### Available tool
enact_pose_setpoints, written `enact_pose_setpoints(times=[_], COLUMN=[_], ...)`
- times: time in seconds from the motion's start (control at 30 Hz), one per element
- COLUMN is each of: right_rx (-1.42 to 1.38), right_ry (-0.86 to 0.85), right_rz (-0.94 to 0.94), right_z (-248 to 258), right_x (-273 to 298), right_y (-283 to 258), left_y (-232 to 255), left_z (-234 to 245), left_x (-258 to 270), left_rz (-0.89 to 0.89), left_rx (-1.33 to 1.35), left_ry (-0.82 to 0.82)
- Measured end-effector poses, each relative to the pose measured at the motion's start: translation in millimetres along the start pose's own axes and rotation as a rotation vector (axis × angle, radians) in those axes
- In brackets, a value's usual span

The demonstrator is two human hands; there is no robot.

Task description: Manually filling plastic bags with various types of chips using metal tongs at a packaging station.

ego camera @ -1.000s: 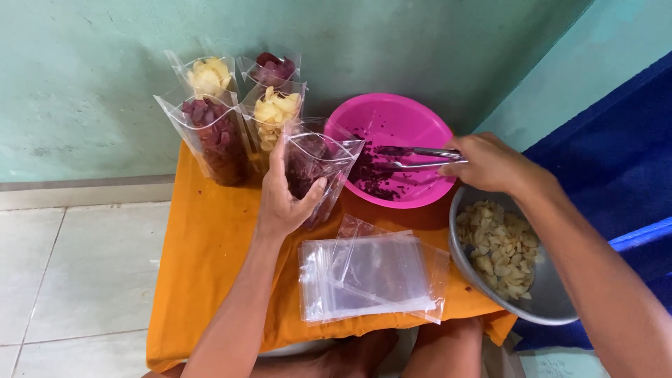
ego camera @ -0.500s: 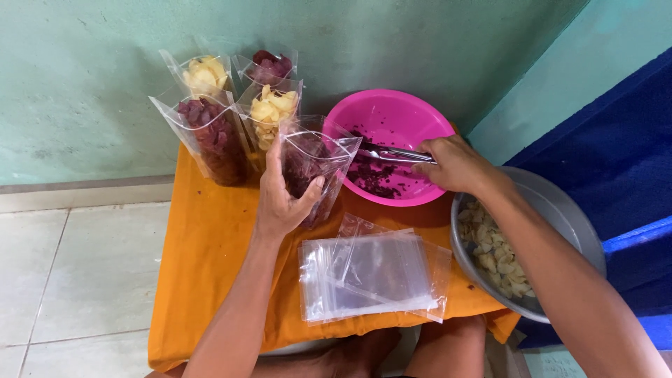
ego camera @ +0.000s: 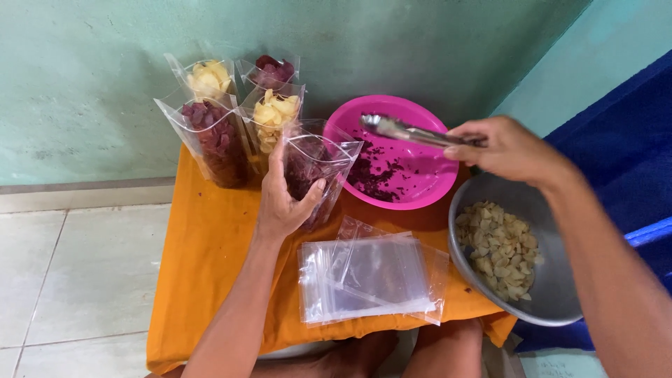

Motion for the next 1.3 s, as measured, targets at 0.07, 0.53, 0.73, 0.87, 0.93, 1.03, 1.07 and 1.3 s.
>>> enact_pose_setpoints(times=[0.07,0.53,0.73,0.87,0.93,1.03,1.07,1.3], right_rx=[-0.046,0.08,0.12,0.005,-0.057,0.265,0.309,0.255], right_ry=[0.019,-0.028,-0.038,0.009,0.041,0.076,0.074,0.017], right_rz=[0.023,0.167,0.095,0.098,0.114,0.101,0.063,0.185], right_z=[15,20,20,27,26,9,-2,-40], right_x=[14,43,52,42,21,-18,-26,-46], right_y=[-21,-91,-99,-83,-56,-5,7,20], left_y=[2,4,1,3,2,3,3,1], left_z=[0,2,1,2,4,5,4,8], left_x=[0,1,0,1,2,1,1,-1], left_rz=[-0.003,-0.029,-0.017,-0.052,-0.043,-0.049,-0.057,-0.111], left_rx=[-0.021,-0.011,0.0,-0.014,-0.019,-0.034,-0.032,0.056], left_ry=[0.005,-0.001,-0.007,0.008,0.011,0.025,0.027,0.101])
Point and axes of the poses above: each hand's wrist, its own x-axis away from the middle knuckle, its own z-axis out of the back of the hand, y = z × x, the point moved 9 cm from there along -x, towards the middle knuckle, and after that the axes turned 1 degree about z, right-handed, at the moved point
